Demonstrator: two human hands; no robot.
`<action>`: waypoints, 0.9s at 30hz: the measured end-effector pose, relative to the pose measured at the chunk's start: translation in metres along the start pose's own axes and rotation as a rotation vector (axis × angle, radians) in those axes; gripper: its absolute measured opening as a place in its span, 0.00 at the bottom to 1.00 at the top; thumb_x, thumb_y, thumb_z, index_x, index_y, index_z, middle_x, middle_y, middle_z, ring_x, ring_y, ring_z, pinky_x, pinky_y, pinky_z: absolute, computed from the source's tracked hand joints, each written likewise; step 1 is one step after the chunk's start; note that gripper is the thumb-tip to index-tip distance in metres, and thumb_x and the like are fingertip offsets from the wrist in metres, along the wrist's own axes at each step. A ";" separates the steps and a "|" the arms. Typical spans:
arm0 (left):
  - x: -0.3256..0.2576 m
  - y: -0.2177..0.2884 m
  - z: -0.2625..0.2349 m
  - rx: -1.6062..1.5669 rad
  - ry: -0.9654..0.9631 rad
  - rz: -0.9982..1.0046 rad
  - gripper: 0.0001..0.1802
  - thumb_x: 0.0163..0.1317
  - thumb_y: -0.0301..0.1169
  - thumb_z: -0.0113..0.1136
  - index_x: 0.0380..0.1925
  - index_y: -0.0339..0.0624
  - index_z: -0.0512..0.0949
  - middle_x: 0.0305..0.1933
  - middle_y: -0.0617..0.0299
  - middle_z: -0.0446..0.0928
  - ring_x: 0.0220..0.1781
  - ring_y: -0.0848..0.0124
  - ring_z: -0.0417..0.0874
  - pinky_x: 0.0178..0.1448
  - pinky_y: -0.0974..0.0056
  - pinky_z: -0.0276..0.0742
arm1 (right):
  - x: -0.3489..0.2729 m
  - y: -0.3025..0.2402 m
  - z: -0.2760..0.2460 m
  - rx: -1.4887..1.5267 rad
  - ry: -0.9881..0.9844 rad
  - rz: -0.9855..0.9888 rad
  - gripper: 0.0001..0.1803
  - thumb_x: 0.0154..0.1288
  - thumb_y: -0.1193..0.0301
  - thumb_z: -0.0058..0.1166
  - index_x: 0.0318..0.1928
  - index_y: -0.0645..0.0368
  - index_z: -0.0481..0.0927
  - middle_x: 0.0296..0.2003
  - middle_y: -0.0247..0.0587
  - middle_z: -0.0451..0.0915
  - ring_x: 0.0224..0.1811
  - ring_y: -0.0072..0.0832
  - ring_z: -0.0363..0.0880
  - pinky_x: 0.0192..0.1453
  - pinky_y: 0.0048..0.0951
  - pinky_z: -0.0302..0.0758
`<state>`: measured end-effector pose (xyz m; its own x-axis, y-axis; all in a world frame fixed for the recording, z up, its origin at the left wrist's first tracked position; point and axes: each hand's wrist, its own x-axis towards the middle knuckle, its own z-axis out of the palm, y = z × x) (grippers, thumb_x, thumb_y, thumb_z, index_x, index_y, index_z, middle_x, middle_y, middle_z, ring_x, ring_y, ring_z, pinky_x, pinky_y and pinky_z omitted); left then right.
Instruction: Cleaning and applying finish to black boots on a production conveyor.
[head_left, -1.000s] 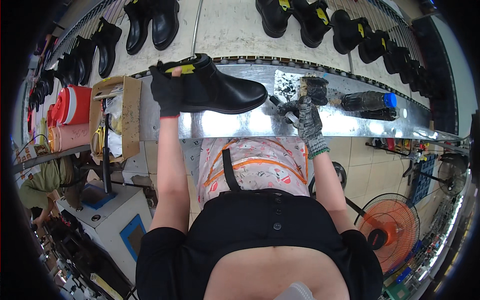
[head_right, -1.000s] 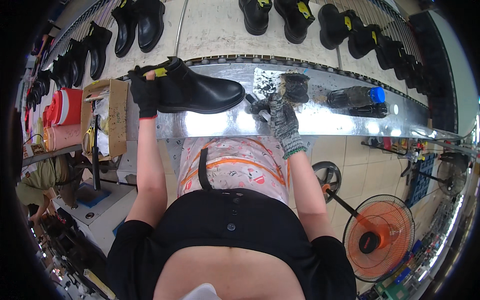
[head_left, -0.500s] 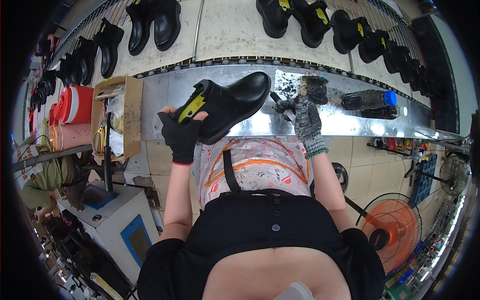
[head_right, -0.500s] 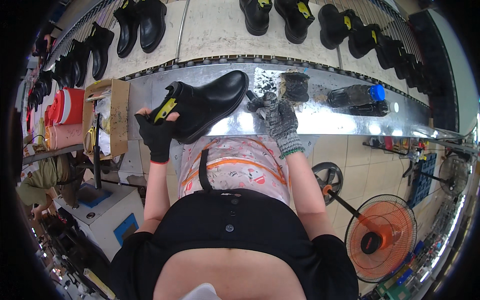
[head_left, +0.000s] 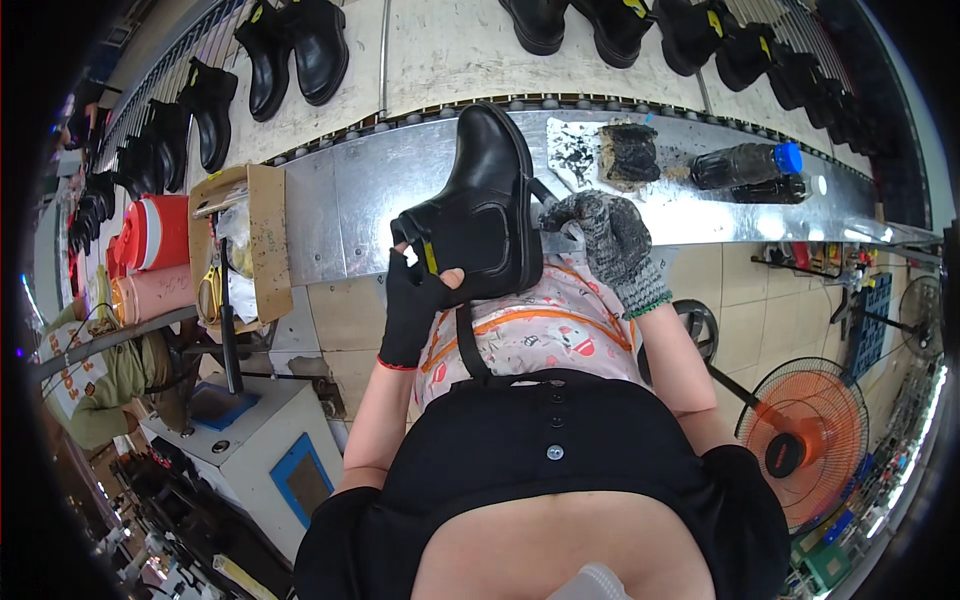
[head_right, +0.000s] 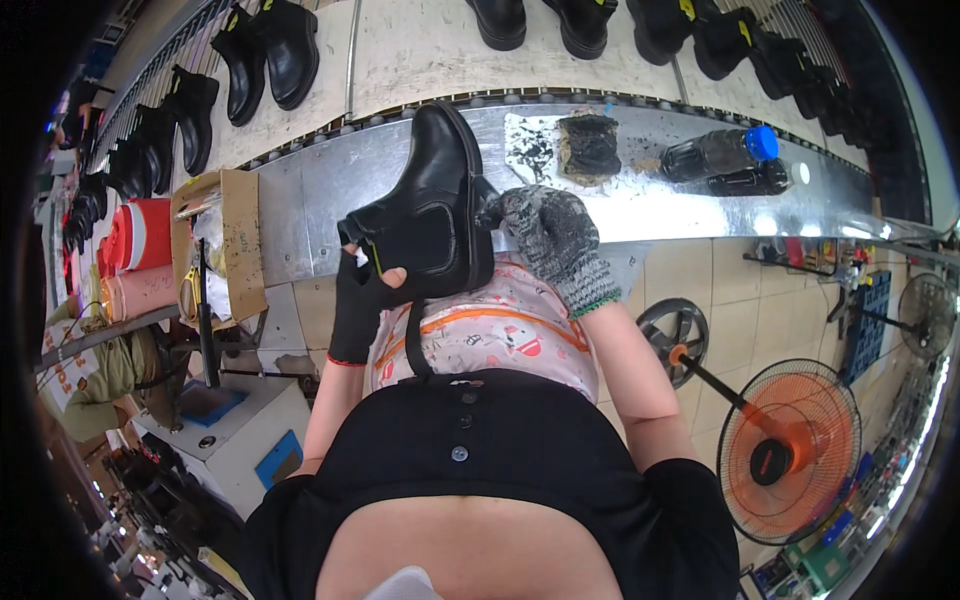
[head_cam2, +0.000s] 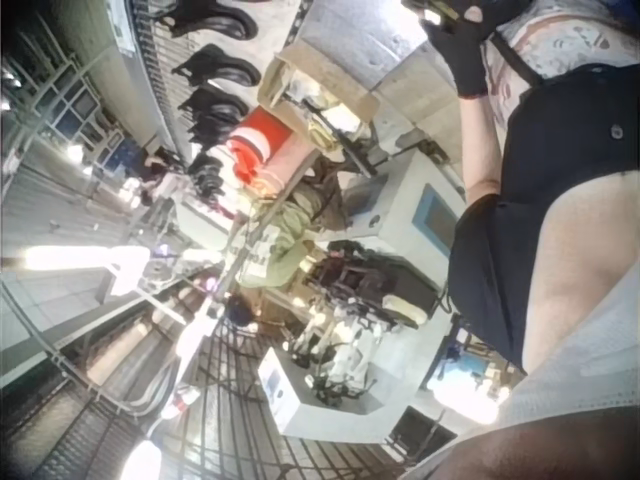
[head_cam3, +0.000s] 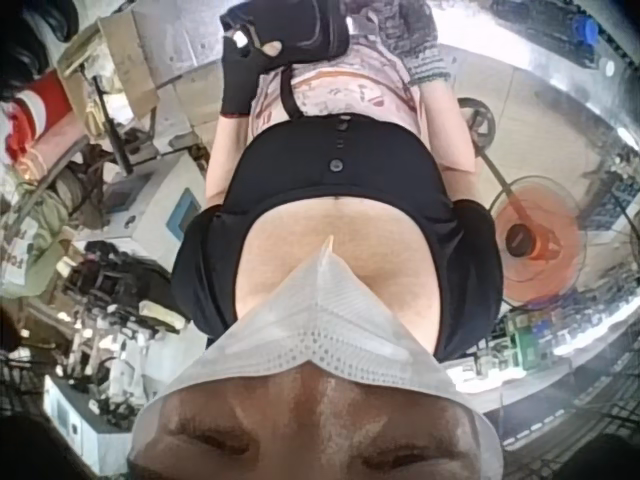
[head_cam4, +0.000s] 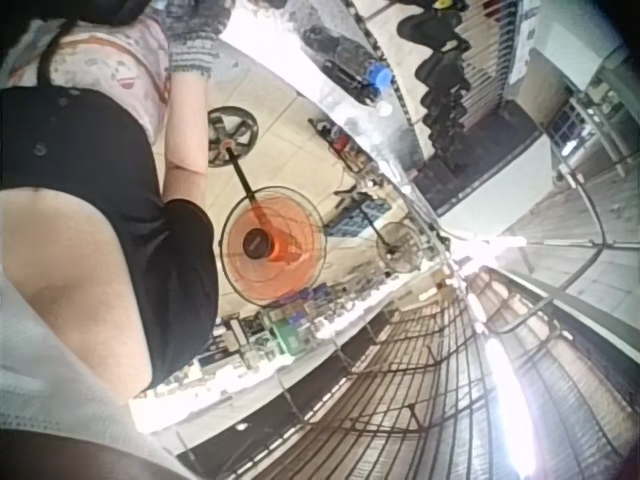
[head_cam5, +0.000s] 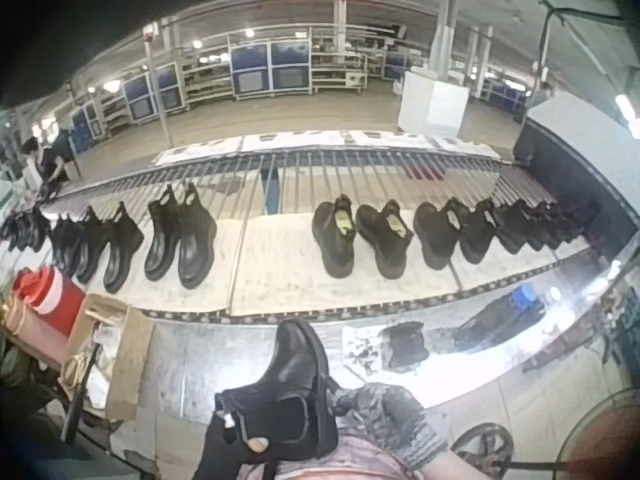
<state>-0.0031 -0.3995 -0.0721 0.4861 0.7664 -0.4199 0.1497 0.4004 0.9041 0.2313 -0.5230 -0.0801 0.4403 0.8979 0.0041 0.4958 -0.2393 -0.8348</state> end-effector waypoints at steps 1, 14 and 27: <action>-0.001 -0.003 0.002 -0.036 -0.043 -0.049 0.38 0.48 0.26 0.66 0.60 0.36 0.60 0.47 0.53 0.76 0.44 0.67 0.80 0.49 0.66 0.77 | 0.000 -0.012 -0.007 -0.066 -0.058 -0.002 0.27 0.74 0.56 0.29 0.38 0.58 0.83 0.34 0.43 0.83 0.37 0.41 0.80 0.45 0.36 0.74; -0.002 -0.018 0.015 -0.269 -0.215 -0.225 0.22 0.50 0.24 0.62 0.48 0.34 0.74 0.42 0.61 0.79 0.41 0.73 0.80 0.47 0.69 0.76 | -0.035 -0.002 -0.005 -0.049 -0.077 -0.001 0.29 0.73 0.55 0.28 0.37 0.60 0.82 0.35 0.44 0.83 0.38 0.39 0.80 0.46 0.34 0.74; -0.002 0.001 0.036 -0.428 -0.167 -0.281 0.22 0.52 0.24 0.61 0.50 0.35 0.72 0.43 0.58 0.77 0.42 0.69 0.81 0.45 0.65 0.80 | -0.055 -0.026 -0.042 -0.154 -0.148 -0.055 0.18 0.66 0.63 0.40 0.31 0.55 0.84 0.30 0.40 0.82 0.34 0.38 0.79 0.43 0.34 0.74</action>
<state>0.0275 -0.4186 -0.0678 0.6132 0.5239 -0.5912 -0.0540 0.7744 0.6303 0.2258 -0.5816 -0.0351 0.3002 0.9529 -0.0432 0.6299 -0.2320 -0.7413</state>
